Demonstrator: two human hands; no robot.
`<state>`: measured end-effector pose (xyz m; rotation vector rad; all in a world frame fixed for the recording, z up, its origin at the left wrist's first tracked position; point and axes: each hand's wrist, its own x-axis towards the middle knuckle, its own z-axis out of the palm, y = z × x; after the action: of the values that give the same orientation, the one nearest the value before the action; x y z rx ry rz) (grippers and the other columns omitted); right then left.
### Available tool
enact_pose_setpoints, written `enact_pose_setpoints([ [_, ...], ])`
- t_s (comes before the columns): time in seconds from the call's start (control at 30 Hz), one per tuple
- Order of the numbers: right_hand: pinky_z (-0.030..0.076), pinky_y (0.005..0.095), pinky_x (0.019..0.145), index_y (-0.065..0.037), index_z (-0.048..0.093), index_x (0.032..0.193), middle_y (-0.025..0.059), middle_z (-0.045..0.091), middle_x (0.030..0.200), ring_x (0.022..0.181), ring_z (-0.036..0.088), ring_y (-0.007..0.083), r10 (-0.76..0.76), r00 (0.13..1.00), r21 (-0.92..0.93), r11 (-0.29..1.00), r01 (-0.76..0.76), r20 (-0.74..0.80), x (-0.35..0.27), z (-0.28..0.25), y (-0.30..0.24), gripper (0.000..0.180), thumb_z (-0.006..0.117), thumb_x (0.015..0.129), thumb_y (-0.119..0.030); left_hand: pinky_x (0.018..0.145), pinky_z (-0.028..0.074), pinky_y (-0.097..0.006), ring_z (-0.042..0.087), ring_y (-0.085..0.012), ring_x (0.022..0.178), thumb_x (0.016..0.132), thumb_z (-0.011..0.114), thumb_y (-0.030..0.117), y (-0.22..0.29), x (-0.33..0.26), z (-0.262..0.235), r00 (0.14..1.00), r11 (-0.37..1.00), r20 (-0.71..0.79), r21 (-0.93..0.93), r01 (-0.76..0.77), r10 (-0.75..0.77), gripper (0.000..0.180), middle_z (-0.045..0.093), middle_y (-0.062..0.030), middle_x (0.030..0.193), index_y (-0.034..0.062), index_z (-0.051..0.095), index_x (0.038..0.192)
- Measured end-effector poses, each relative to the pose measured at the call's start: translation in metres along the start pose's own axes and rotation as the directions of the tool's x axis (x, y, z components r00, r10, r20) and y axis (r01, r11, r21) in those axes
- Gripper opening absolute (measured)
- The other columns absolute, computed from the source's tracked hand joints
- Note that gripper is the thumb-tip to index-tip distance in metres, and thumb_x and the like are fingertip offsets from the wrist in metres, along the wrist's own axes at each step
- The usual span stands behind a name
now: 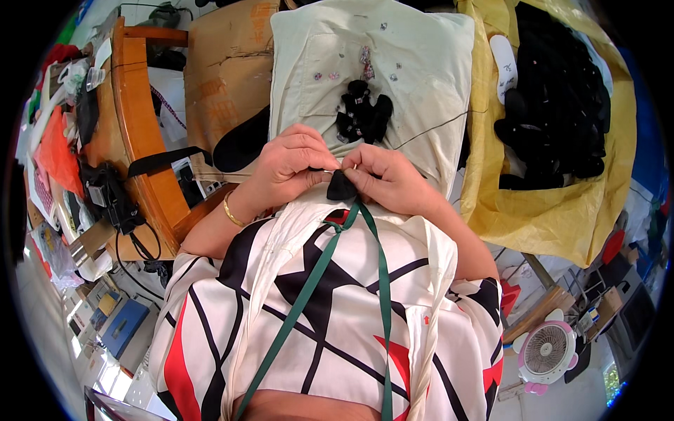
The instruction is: The person sits at a workbench in a factory and sews a black shoe by hand using a needle and thread. They repeatedly insert the needle into the shoe's sole and pull the thread through to secure the parts. The person handles multiple shoes, picking them up from a pile and placing them back down after working on them.
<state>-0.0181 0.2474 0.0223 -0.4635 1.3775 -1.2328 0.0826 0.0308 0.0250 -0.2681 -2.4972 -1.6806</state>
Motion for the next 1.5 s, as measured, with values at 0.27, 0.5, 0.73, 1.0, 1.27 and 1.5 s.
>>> enact_pose_setpoints([
  [0.27,0.044,0.0232,0.057,-0.007,0.05,0.128,-0.0008,0.059,0.076,0.064,0.051,0.0045,0.028,0.997,0.037,0.999,-0.025,-0.07,0.009,0.002,-0.028,0.031,0.054,0.099,-0.016,0.078,0.048,-0.035,0.059,-0.0257,0.089,0.072,0.079,0.007,-0.004,0.008,0.001,0.987,0.993,0.12,-0.023,0.112,-0.108,0.022,0.065,-0.0071,0.088,0.0047,0.07,0.092],
  [0.5,0.049,0.0306,0.061,-0.003,0.066,0.102,0.0047,0.063,0.079,0.066,0.061,0.0188,-0.426,0.855,-0.629,0.761,0.162,-0.295,0.011,-0.015,-0.037,0.018,0.069,0.088,-0.013,0.073,0.049,-0.036,0.062,-0.029,0.081,0.078,0.074,0.016,-0.001,0.017,-0.003,0.946,0.946,0.016,0.006,0.323,-0.323,0.02,0.067,-0.0118,0.087,0.0066,0.071,0.095],
  [0.73,0.05,0.0333,0.058,-0.009,0.067,0.085,0.0024,0.059,0.08,0.071,0.059,0.02,-0.735,0.654,-0.937,0.071,0.341,0.182,0.02,0.005,-0.036,0.016,0.076,0.074,-0.013,0.07,0.05,-0.039,0.063,-0.0313,0.08,0.078,0.073,0.013,-0.002,0.018,0.0,0.993,0.984,0.012,0.14,0.115,-0.117,0.019,0.067,-0.011,0.084,0.0055,0.07,0.095],
  [1.0,0.05,0.0266,0.054,-0.006,0.053,0.096,0.0088,0.067,0.082,0.061,0.061,0.0153,-0.311,0.924,0.075,0.939,0.334,-0.224,-0.008,0.03,-0.055,0.004,0.053,0.099,-0.009,0.069,0.05,-0.039,0.062,-0.0289,0.082,0.079,0.074,0.013,-0.001,0.014,0.002,0.994,0.974,-0.097,0.216,0.064,-0.044,0.02,0.067,-0.008,0.085,0.0079,0.07,0.097],
  [1.27,0.041,0.0184,0.057,-0.011,0.047,0.089,-0.0036,0.046,0.07,0.064,0.043,0.0077,-0.397,0.769,0.761,0.221,0.61,-0.501,-0.113,-0.101,-0.039,0.013,0.048,0.102,-0.012,0.063,0.05,-0.036,0.061,-0.0254,0.081,0.078,0.073,0.013,-0.005,0.003,-0.007,0.989,0.895,-0.102,0.444,-0.048,0.104,0.015,0.063,-0.0057,0.082,0.0096,0.067,0.092],
  [1.5,0.052,0.028,0.074,-0.006,0.043,0.074,0.0014,0.04,0.065,0.056,0.04,0.0116,-0.179,0.045,0.029,0.094,0.995,-0.983,-0.331,-0.237,0.02,0.023,0.049,0.094,0.004,0.062,0.049,-0.038,0.06,-0.0281,0.076,0.078,0.07,0.014,-0.018,-0.005,-0.011,0.979,0.888,-0.152,0.458,-0.05,0.133,0.011,0.061,-0.0082,0.078,0.0093,0.067,0.088],
])
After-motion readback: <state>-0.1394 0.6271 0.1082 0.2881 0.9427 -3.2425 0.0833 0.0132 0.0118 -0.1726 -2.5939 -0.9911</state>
